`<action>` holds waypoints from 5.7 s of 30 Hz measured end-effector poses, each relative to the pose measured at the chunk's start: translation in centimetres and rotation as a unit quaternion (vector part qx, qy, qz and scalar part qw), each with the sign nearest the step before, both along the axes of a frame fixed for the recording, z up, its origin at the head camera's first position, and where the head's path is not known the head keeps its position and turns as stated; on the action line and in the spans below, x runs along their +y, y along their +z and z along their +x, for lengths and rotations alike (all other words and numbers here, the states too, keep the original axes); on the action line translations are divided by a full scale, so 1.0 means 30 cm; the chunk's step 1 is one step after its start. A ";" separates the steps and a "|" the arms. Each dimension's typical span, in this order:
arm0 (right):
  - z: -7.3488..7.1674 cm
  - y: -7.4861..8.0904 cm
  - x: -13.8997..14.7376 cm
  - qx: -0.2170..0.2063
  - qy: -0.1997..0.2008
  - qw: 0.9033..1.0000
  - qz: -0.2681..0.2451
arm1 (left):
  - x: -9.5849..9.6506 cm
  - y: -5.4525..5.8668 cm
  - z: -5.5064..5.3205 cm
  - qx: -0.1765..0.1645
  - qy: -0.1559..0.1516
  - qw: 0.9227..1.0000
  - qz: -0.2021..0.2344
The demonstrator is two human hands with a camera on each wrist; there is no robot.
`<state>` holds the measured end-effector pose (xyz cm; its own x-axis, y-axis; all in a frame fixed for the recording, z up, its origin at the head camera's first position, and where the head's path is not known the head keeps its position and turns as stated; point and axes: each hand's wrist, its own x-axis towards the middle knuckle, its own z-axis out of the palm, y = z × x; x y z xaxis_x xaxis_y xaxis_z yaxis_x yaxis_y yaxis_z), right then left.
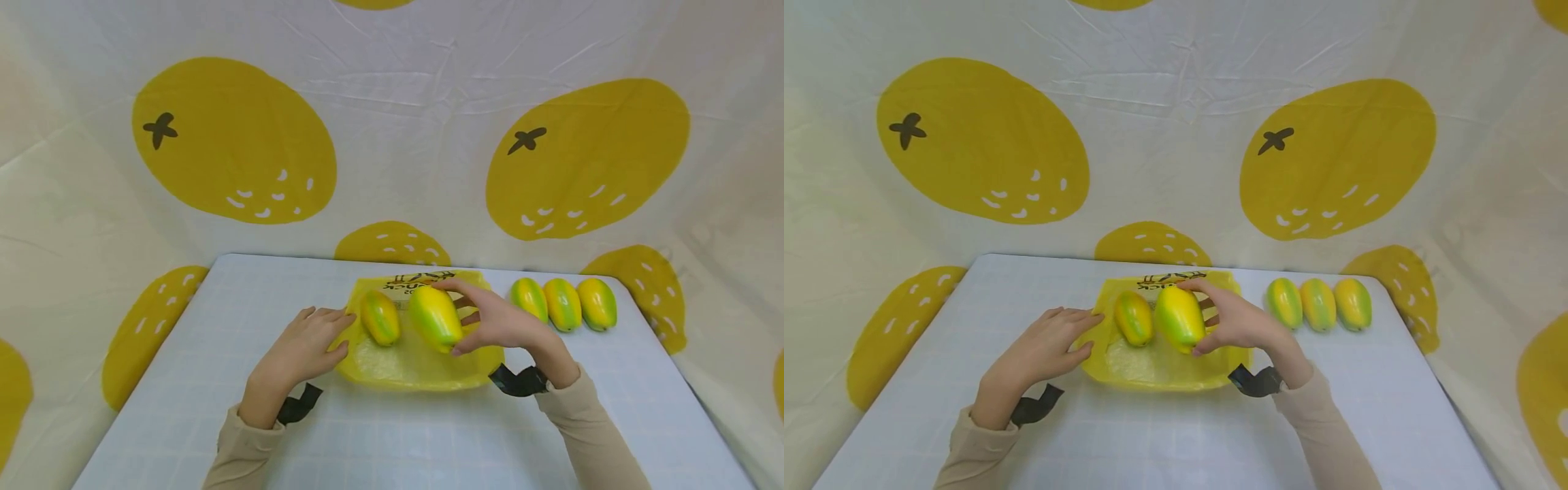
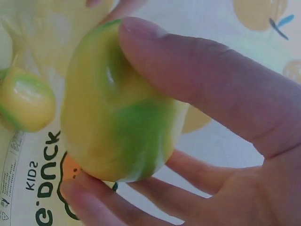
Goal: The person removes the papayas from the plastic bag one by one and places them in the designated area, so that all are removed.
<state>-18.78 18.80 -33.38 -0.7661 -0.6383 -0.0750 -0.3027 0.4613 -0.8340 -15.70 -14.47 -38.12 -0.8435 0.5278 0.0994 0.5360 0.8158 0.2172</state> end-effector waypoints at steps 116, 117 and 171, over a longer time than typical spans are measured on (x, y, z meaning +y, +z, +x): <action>0.123 -0.346 0.606 -0.030 -0.157 0.986 0.045 | 0.003 0.006 0.004 0.001 0.004 1.000 0.003; 0.124 -0.346 0.606 -0.030 -0.157 0.986 0.046 | 0.003 0.007 0.004 0.000 0.005 1.000 0.003; 0.126 -0.205 0.394 0.235 -0.254 0.938 -0.030 | -0.008 0.007 0.002 -0.010 0.004 1.000 0.001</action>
<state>-15.00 30.62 -39.54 -0.9121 -0.1738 0.3712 -0.3966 0.6027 -0.6924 -15.65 -14.72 -37.91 -0.8495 0.5210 0.0837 0.5252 0.8195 0.2294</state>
